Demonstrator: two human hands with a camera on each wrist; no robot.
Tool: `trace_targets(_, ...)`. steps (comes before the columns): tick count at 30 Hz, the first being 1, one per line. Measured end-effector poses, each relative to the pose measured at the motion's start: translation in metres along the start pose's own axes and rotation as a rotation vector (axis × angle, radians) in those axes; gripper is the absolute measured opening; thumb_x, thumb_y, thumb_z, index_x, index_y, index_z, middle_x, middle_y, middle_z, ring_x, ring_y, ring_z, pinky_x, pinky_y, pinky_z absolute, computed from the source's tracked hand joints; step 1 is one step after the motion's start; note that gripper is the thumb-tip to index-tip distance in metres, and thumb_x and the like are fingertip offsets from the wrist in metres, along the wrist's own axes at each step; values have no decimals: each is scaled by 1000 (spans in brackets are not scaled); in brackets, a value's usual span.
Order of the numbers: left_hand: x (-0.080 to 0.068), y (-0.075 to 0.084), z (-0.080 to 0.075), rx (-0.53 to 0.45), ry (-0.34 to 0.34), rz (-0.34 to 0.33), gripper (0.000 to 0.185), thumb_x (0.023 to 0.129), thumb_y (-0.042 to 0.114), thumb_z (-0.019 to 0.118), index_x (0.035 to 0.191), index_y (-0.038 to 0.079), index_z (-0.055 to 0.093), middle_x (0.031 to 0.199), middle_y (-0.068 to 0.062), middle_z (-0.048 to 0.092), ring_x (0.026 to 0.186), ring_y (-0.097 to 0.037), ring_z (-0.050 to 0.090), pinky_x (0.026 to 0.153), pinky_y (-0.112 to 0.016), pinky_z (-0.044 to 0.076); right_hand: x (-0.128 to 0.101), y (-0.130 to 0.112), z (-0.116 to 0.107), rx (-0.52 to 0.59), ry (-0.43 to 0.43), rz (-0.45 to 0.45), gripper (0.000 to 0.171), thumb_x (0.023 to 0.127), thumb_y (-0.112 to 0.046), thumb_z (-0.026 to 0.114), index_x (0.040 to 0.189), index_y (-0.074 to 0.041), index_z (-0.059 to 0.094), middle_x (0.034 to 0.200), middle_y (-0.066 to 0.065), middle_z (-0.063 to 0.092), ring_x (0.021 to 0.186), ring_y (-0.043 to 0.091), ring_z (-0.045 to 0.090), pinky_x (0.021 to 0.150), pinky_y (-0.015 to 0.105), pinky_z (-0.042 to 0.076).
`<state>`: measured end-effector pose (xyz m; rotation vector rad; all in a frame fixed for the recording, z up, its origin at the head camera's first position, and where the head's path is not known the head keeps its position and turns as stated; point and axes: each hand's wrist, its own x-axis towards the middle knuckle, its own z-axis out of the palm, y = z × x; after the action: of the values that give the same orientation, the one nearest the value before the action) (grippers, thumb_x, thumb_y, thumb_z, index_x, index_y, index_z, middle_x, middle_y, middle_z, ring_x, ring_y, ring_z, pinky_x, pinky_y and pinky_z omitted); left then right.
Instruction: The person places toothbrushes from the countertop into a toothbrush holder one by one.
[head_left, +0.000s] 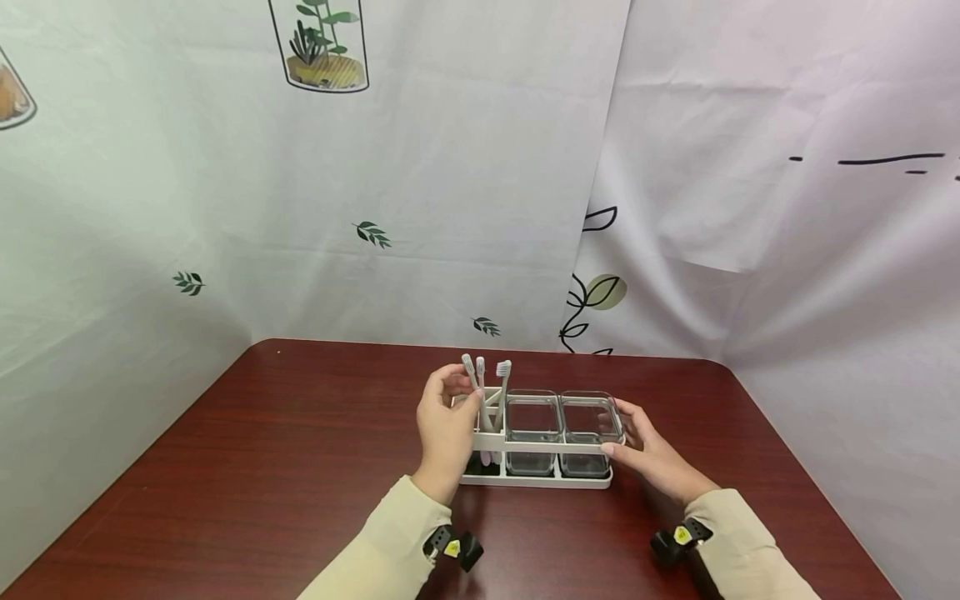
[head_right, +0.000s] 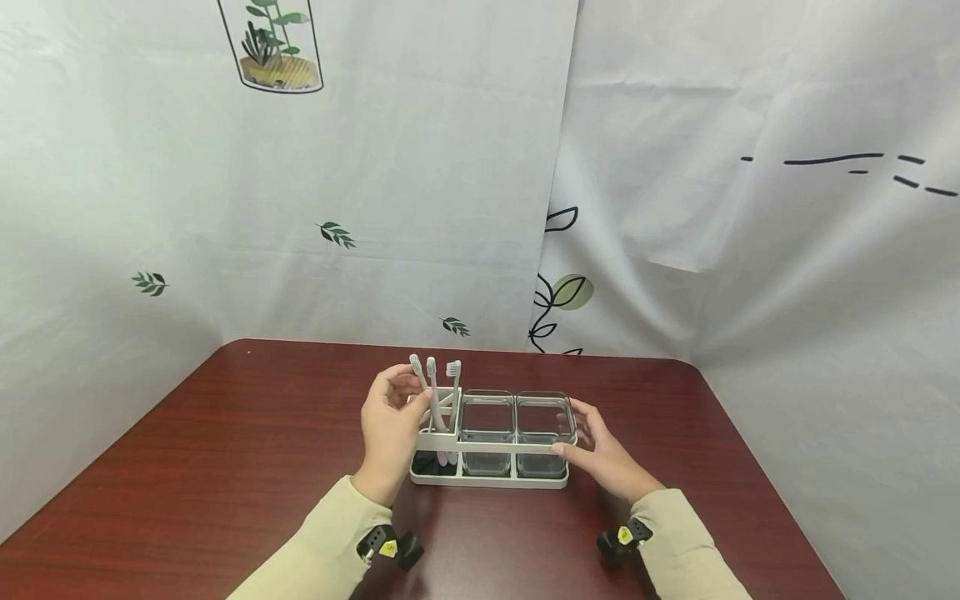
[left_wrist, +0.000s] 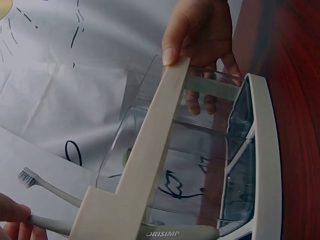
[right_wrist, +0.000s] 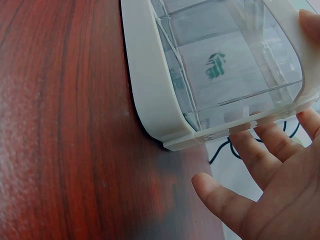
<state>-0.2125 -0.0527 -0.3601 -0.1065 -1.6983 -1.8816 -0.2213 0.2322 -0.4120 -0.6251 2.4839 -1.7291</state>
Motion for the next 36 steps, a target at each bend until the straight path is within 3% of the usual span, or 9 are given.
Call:
trace_targets(4, -1, -2, 0, 2, 7, 1, 35, 75, -19, 62, 108, -6, 58, 88, -15, 58, 80, -18, 58, 71, -23, 51, -1, -1, 0, 6, -2, -3, 67, 94, -11, 61, 146, -4, 20, 142, 28, 38, 133, 45, 34, 91, 14, 42)
trace_targets(11, -2, -3, 0, 26, -8, 4, 35, 75, -19, 62, 108, -6, 57, 89, -14, 57, 83, -27, 58, 73, -23, 52, 0, 0, 0, -7, 3, 7, 67, 94, -13, 61, 146, -5, 20, 142, 27, 39, 133, 45, 34, 91, 13, 41)
trace_targets(23, -4, -4, -1, 107, -31, 9, 36, 75, -19, 64, 106, -3, 57, 88, -12, 58, 82, -22, 57, 71, -26, 51, 2, 5, 0, -24, 18, 33, 68, 93, -17, 63, 146, -7, 22, 142, 24, 41, 134, 41, 34, 92, 11, 38)
trace_targets(29, -4, -4, -1, 134, -39, -3, 35, 75, -18, 64, 105, -2, 56, 89, -12, 58, 82, -22, 57, 72, -28, 51, 0, 2, 1, -4, 4, 4, 67, 94, -13, 62, 146, -5, 21, 141, 27, 39, 133, 44, 34, 91, 13, 41)
trace_targets(36, -2, -2, 0, 158, -58, -12, 36, 75, -21, 60, 105, -3, 55, 88, -14, 56, 83, -25, 56, 73, -34, 52, 0, 1, 1, -3, 9, -15, 66, 94, -12, 61, 146, -5, 22, 141, 27, 40, 131, 40, 37, 91, 15, 42)
